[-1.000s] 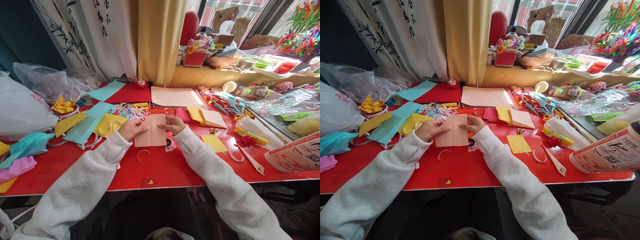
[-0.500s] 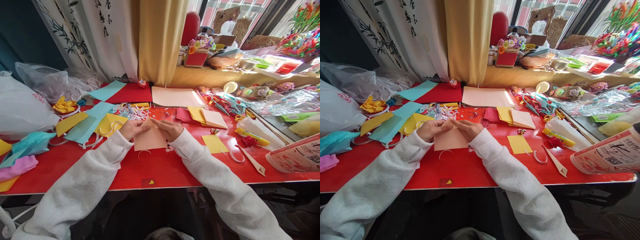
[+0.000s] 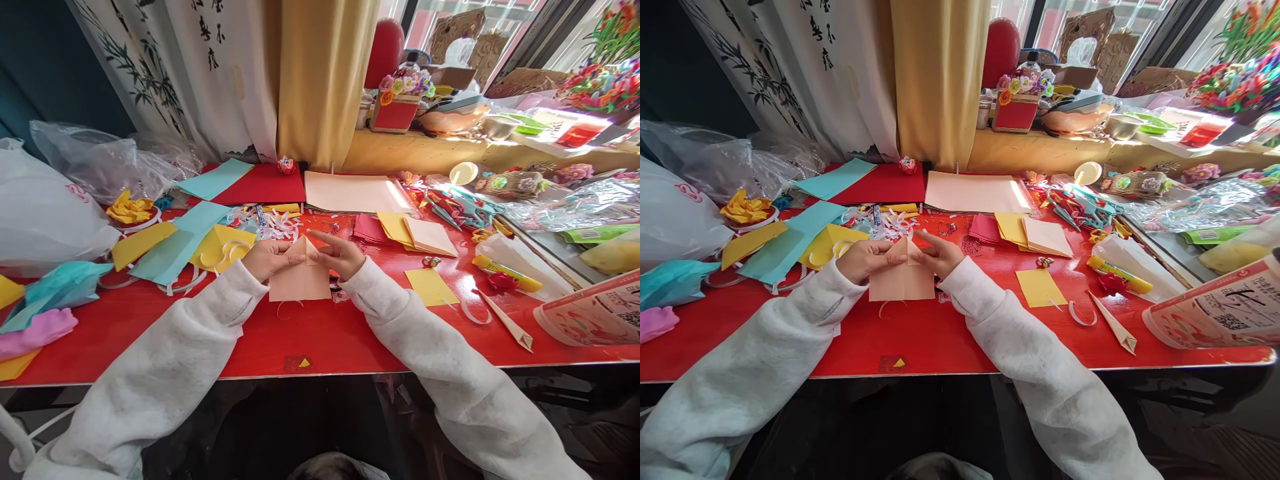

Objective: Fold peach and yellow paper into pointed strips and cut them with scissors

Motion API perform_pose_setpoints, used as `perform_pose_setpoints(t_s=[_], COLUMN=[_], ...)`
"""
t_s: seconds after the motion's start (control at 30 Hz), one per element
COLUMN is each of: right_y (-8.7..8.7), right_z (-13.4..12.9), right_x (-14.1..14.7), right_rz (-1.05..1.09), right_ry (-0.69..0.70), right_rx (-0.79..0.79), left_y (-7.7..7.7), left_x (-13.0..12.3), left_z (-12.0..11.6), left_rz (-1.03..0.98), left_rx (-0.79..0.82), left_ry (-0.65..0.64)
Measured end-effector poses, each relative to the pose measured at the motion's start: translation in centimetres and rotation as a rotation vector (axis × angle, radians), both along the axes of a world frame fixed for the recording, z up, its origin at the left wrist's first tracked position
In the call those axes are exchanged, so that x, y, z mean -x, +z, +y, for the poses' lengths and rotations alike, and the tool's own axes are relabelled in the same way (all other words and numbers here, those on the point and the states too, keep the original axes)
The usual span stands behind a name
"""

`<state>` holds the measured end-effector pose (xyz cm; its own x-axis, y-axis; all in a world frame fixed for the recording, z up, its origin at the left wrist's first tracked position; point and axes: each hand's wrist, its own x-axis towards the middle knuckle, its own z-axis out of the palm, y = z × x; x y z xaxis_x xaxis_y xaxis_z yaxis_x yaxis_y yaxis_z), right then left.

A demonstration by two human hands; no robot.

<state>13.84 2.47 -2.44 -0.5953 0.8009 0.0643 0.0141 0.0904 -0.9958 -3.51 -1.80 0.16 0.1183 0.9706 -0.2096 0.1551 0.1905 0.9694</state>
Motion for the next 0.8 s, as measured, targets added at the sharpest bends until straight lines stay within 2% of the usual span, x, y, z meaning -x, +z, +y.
perform_pose_setpoints(t_s=[0.13, 0.23, 0.43, 0.6, 0.8], right_y=[0.1, 0.4, 0.6, 0.7, 1.0], right_z=[0.2, 0.2, 0.4, 0.3, 0.3], right_x=[0.0, -0.1, -0.2, -0.3, -0.4], right_rz=[0.002, 0.01, 0.0, -0.09, -0.096], right_ry=[0.041, 0.031, 0.125, 0.078, 0.012], right_rx=[0.119, 0.166, 0.29, 0.387, 0.36], left_y=[0.1, 0.0, -0.3, 0.0, -0.2], left_x=[0.1, 0.2, 0.1, -0.1, 0.1], left_z=[0.1, 0.2, 0.3, 0.1, 0.3], left_rz=[0.064, -0.012, -0.129, -0.099, -0.159], left_rx=[-0.018, 0.03, 0.075, 0.088, 0.095], left_ry=[-0.072, -0.133, -0.109, -0.12, -0.109])
